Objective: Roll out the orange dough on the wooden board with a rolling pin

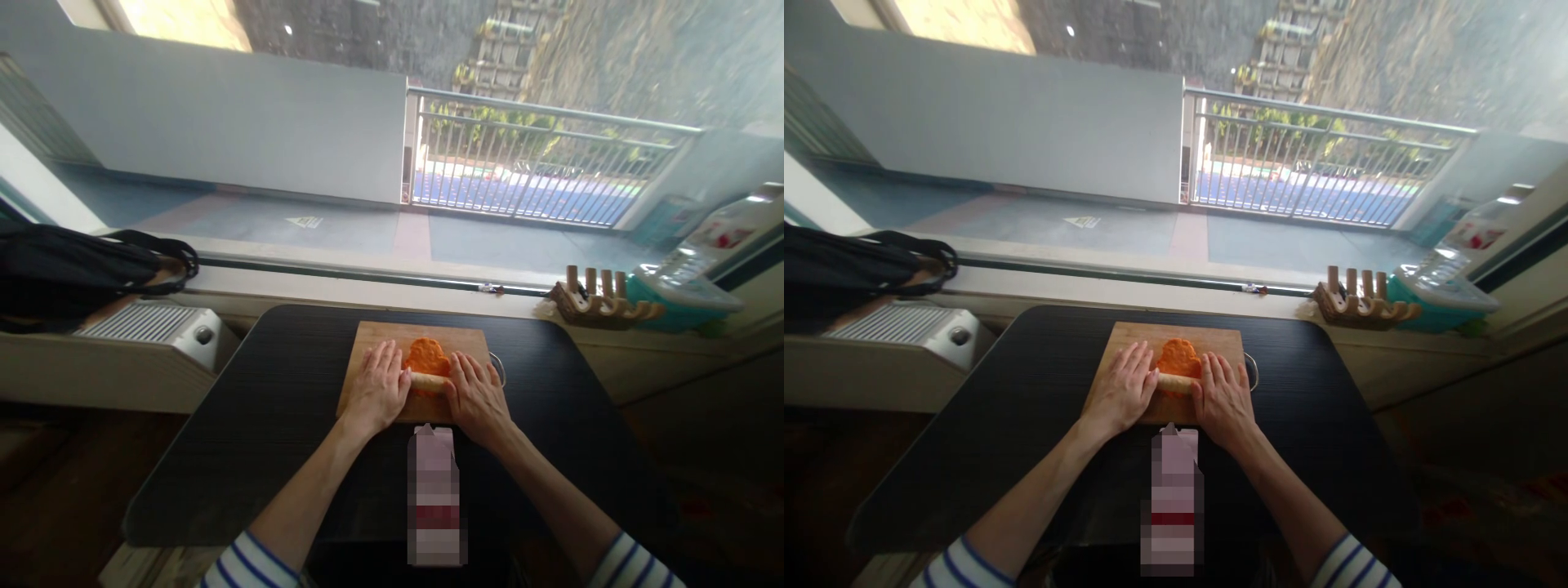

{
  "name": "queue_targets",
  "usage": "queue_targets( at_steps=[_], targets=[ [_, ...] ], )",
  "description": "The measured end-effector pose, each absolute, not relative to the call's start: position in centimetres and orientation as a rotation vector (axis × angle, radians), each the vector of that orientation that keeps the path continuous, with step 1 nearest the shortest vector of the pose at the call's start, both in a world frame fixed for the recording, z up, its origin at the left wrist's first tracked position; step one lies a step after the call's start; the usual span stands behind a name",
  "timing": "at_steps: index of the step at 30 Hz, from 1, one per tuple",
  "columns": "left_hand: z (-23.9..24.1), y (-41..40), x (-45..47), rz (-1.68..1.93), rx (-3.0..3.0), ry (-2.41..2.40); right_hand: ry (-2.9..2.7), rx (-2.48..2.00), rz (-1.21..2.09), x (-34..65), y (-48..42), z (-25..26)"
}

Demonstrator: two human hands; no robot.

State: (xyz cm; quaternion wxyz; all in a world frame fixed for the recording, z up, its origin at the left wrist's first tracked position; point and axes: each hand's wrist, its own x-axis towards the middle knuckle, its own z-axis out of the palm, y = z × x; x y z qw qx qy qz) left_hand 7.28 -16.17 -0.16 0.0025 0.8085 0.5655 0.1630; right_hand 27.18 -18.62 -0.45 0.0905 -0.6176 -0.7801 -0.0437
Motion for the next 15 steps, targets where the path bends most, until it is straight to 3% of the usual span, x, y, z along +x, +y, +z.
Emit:
queue_targets(
  at_steps=[15],
  targets=[
    [-1.1,-18.1,6.7,0.568,2.605,1.782,-2.321,-1.744,-0.17,27.4,-20.3,-1.2]
  ],
)
